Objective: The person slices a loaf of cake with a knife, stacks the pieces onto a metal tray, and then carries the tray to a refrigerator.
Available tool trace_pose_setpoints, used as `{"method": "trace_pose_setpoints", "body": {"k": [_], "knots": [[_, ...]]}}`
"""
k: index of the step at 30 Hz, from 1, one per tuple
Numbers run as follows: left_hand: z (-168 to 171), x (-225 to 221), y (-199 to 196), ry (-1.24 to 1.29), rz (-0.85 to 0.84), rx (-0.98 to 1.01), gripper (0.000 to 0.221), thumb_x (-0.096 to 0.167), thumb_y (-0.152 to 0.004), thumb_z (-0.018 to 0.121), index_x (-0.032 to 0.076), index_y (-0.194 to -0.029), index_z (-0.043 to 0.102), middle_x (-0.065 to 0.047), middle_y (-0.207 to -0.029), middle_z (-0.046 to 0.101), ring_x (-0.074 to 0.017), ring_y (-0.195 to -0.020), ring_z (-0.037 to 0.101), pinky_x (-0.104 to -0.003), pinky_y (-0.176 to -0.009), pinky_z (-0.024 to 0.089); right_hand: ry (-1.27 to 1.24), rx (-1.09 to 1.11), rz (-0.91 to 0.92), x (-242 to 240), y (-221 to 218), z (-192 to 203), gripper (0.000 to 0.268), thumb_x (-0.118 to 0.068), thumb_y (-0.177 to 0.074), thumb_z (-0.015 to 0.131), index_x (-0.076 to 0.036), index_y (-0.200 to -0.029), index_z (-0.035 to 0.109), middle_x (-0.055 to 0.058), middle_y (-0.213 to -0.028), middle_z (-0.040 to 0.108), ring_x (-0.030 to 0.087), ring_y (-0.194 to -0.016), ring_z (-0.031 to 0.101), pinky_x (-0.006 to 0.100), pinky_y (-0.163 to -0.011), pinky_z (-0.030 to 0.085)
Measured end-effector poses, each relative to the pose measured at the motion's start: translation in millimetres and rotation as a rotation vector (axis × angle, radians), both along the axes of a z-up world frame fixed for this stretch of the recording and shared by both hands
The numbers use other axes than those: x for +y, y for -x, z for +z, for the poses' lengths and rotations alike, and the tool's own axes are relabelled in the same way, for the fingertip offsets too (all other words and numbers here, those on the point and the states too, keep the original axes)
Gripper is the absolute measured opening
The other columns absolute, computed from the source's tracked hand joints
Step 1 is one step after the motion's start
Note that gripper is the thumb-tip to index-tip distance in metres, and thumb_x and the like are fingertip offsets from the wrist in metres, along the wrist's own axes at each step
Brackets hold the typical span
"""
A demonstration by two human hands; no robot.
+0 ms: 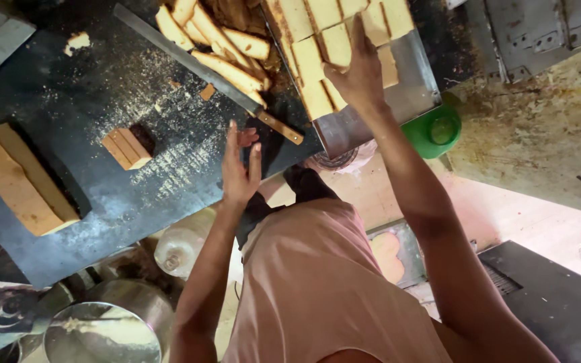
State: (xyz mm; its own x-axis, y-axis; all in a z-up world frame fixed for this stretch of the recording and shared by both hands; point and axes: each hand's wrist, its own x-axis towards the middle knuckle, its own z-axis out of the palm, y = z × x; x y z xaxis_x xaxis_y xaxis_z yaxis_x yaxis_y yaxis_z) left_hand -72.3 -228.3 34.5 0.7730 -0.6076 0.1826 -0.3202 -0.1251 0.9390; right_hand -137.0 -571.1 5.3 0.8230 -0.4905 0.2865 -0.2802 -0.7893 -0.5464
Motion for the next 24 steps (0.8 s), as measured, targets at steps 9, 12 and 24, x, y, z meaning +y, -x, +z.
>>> {"method": "trace_pose_setpoints", "body": {"k": [9,12,24], "knots": [[-3,7,-5,-0.065,0.151,-0.269,0.067,0.008,-0.108,0.062,-0.002,-0.161,0.024,-0.02,-0.136,0.061,-0.031,-0.124,0.061,-0.043,-0.113,0.046,-0.073,0.169,-0.149,-36,17,-5,0.103,-0.034,-0.094,0.088,-0.001,-0.163,0.02,0.026,-0.14,0.06,0.033,-0.126,0.061,0.044,-0.095,0.058],[-11,34,-7,-0.078,0.351,-0.268,0.065,0.008,-0.108,0.064,0.001,-0.162,0.027,-0.021,-0.147,0.055,-0.0322,-0.134,0.055,-0.044,-0.119,0.041,-0.372,-0.092,-0.127,-31,26,1,0.09,-0.025,-0.095,0.084,0.0,-0.159,0.026,0.028,-0.152,0.053,0.031,-0.136,0.06,0.039,-0.092,0.063],[-60,119,-102,-0.352,0.979,-0.053,0.128,0.028,-0.081,0.092,0.005,-0.166,-0.001,-0.03,-0.151,0.045,-0.0448,-0.14,0.048,-0.048,-0.12,0.037,-0.355,-0.062,0.097,111,-30,67,0.044,-0.025,-0.106,0.069,-0.011,-0.147,0.063,0.012,-0.126,0.07,0.024,-0.114,0.069,0.036,-0.099,0.057]]}}
